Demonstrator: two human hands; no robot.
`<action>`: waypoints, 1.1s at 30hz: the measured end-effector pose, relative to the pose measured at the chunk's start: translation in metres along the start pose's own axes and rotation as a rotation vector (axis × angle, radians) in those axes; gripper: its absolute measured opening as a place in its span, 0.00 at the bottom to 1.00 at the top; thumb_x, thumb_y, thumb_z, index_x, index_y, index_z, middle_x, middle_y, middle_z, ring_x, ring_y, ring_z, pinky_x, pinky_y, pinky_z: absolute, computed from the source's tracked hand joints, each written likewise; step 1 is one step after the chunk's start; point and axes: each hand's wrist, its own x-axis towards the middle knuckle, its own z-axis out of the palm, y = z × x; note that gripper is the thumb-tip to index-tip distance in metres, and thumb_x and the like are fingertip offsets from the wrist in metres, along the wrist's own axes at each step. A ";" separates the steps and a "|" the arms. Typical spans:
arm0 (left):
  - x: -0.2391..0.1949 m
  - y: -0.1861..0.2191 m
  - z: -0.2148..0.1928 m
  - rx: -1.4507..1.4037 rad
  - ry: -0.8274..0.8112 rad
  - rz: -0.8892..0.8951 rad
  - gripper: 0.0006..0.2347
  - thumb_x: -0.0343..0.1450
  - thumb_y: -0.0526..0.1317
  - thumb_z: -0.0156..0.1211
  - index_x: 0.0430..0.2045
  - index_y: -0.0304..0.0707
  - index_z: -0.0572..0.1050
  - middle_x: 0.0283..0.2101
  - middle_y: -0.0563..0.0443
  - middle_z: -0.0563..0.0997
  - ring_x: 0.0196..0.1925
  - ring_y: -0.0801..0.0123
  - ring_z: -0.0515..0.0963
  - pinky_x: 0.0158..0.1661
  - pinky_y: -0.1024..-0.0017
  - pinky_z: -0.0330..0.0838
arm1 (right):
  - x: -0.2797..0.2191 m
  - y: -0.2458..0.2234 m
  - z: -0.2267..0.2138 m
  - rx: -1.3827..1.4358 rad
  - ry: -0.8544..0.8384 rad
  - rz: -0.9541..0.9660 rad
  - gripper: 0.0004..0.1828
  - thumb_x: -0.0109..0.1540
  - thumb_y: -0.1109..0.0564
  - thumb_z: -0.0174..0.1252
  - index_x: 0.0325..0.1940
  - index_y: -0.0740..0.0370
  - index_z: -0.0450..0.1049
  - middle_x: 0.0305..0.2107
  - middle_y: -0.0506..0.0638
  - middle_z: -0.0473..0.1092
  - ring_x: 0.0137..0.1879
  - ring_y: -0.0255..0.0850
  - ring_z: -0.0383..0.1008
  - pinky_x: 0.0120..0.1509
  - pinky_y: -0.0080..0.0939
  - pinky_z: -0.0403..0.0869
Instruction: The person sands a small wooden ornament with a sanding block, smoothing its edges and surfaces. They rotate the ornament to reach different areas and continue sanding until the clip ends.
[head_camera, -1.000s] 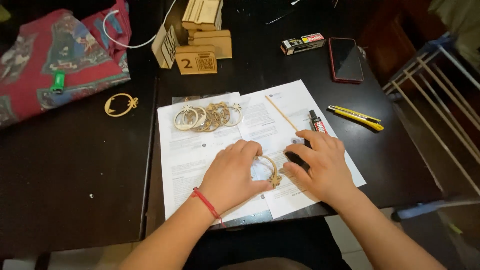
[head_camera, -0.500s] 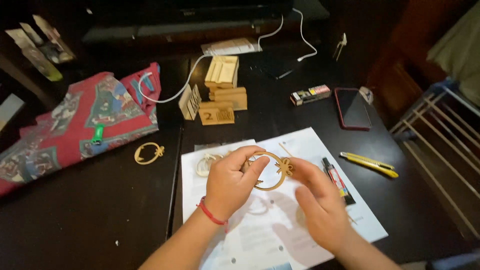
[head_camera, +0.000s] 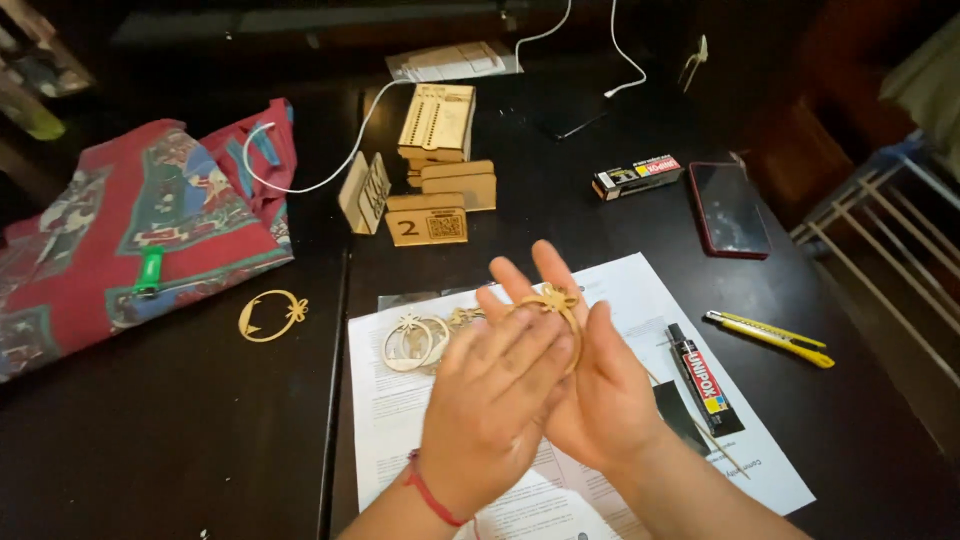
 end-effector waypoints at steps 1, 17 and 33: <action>0.003 -0.003 -0.001 -0.005 -0.008 0.001 0.12 0.77 0.36 0.50 0.54 0.36 0.72 0.60 0.43 0.76 0.64 0.49 0.75 0.53 0.53 0.66 | -0.002 -0.002 -0.001 0.003 0.006 -0.007 0.31 0.73 0.45 0.42 0.78 0.53 0.45 0.73 0.61 0.44 0.78 0.56 0.44 0.80 0.56 0.46; 0.010 -0.020 -0.033 -0.175 0.168 -0.351 0.08 0.67 0.34 0.63 0.39 0.33 0.78 0.38 0.46 0.82 0.39 0.64 0.82 0.45 0.70 0.79 | -0.008 -0.007 -0.004 -0.442 0.452 0.209 0.27 0.65 0.51 0.47 0.66 0.65 0.64 0.51 0.69 0.75 0.57 0.54 0.77 0.50 0.50 0.79; 0.008 -0.018 -0.034 -0.221 0.171 -0.654 0.03 0.64 0.35 0.66 0.24 0.42 0.77 0.18 0.60 0.74 0.20 0.81 0.70 0.27 0.81 0.70 | -0.009 0.002 0.011 -0.820 0.309 0.252 0.26 0.64 0.51 0.49 0.60 0.71 0.68 0.49 0.66 0.78 0.56 0.53 0.80 0.57 0.55 0.80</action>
